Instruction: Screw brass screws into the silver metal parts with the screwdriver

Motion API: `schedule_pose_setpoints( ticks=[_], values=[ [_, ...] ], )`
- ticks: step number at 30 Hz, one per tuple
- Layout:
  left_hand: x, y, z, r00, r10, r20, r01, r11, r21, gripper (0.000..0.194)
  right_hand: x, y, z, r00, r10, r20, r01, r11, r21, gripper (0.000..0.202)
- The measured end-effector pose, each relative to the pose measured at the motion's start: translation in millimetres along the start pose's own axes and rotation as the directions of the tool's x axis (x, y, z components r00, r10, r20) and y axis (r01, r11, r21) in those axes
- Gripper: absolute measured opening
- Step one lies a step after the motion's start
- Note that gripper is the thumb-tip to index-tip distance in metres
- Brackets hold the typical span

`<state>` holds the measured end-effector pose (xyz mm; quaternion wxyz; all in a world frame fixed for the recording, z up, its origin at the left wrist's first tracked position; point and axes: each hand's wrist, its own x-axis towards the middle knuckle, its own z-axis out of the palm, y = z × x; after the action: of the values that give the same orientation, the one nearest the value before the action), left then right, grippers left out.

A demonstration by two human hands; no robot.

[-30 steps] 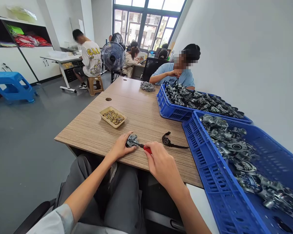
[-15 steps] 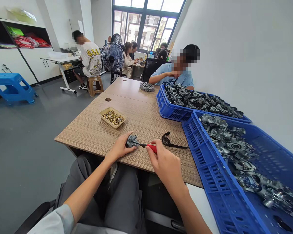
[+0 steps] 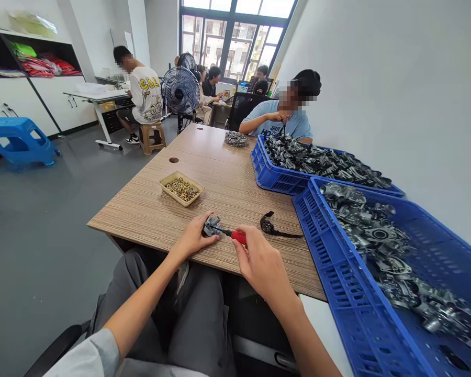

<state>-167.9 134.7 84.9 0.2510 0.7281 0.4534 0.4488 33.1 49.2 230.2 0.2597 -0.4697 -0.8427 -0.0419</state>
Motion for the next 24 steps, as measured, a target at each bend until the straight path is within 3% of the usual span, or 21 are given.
schedule_pose_setpoints(
  ticks=[4, 8, 12, 15, 24],
  values=[
    [0.1, 0.5, -0.7, 1.000, -0.007, 0.009, 0.007, 1.000, -0.001, 0.080, -0.4, 1.6, 4.3, 0.987, 0.160, -0.021, -0.160, 0.986, -0.042, 0.032],
    [0.3, 0.5, -1.5, 1.000, -0.012, 0.026, 0.012, 1.000, 0.008, 0.080, 0.9, 3.7, 4.1, 0.959, 0.282, -0.010, -0.281, 0.950, -0.135, 0.032],
    [0.4, 0.2, -1.1, 1.000, -0.017, 0.019, 0.017, 1.000, 0.006, 0.081, 2.2, 3.0, -1.3, 0.994, 0.105, 0.041, -0.105, 0.994, 0.002, 0.018],
    [0.4, 0.7, -0.6, 1.000, -0.019, 0.012, 0.019, 1.000, 0.004, 0.080, 2.6, 0.7, -4.7, 0.997, -0.008, 0.080, 0.005, 0.999, 0.041, 0.021],
    [-0.1, 0.7, 0.3, 1.000, -0.023, 0.004, 0.023, 1.000, 0.007, 0.080, 1.0, 1.3, -0.2, 0.997, 0.080, 0.000, -0.080, 0.997, -0.002, 0.023]
  ],
)
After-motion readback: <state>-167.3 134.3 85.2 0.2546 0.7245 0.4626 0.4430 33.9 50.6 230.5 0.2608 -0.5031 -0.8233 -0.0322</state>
